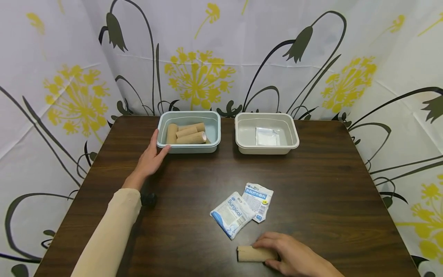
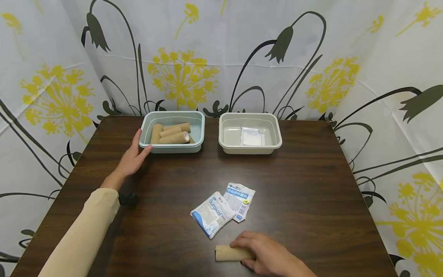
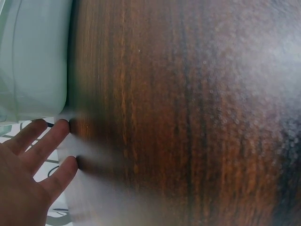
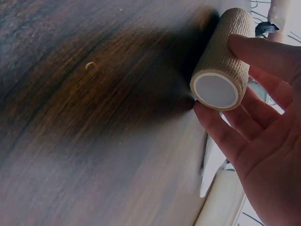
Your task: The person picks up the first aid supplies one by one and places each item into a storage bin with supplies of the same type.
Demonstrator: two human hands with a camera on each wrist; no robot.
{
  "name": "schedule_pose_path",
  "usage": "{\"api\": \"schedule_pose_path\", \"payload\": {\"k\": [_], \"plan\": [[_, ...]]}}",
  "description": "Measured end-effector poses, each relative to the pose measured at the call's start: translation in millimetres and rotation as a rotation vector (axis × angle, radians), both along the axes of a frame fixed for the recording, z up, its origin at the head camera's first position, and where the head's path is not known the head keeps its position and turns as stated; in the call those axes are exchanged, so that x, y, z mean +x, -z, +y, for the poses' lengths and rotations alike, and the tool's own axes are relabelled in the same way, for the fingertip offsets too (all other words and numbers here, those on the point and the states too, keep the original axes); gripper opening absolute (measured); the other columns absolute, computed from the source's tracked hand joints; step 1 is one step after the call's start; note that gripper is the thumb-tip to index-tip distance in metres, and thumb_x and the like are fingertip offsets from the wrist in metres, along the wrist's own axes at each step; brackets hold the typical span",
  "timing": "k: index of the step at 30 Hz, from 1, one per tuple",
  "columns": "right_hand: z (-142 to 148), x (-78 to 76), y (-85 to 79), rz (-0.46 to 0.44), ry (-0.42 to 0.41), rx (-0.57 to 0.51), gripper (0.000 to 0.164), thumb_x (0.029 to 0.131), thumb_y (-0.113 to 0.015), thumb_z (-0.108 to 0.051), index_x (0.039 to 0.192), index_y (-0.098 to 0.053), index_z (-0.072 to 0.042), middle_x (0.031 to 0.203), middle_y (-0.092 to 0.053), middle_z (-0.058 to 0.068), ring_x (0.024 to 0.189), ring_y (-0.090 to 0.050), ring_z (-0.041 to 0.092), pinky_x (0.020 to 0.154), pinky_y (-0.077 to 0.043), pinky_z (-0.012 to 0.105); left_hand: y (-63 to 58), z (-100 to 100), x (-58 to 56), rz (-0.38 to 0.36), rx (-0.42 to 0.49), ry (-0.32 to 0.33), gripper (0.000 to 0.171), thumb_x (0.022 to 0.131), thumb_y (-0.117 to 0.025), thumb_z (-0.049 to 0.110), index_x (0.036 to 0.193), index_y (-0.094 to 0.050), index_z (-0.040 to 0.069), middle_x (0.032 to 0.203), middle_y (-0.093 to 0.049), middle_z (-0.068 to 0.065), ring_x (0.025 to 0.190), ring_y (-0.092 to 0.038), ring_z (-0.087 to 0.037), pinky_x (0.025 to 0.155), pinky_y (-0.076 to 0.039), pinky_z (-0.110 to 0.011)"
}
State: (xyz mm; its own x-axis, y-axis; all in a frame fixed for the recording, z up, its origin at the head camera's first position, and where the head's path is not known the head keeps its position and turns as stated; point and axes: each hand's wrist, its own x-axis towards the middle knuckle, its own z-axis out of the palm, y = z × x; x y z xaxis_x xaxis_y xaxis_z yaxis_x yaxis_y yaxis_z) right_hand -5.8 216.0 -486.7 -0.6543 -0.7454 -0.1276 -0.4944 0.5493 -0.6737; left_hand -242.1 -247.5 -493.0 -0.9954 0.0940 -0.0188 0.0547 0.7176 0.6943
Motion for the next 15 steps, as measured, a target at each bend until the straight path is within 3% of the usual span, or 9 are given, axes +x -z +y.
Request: {"api": "schedule_pose_path", "payload": {"k": [7,15], "plan": [[-1.1,-0.4,-2.6,-0.003,-0.003,0.009,0.04,0.09,-0.072,-0.019,0.128,-0.063,-0.029,0.123,-0.058,-0.016,0.099,-0.055,0.0,0.081,-0.051,0.027,-0.8,0.9,0.6,-0.008,0.0,-0.002,0.082,0.099,-0.042,0.059,0.156,0.012,0.036,0.163,-0.006,-0.013,0.142,-0.019,-0.049,0.106,-0.017,-0.07],[-4.0,-5.8,-4.6,0.142,-0.023,-0.048,0.041,0.087,-0.074,-0.015,0.126,-0.064,-0.023,0.118,-0.059,-0.015,0.098,-0.056,-0.001,0.081,-0.05,0.025,-3.8,-0.2,1.4,-0.014,-0.002,0.002,0.083,0.099,-0.042,0.058,0.157,0.012,0.033,0.163,-0.006,-0.014,0.142,-0.019,-0.05,0.106,-0.017,-0.07]]}}
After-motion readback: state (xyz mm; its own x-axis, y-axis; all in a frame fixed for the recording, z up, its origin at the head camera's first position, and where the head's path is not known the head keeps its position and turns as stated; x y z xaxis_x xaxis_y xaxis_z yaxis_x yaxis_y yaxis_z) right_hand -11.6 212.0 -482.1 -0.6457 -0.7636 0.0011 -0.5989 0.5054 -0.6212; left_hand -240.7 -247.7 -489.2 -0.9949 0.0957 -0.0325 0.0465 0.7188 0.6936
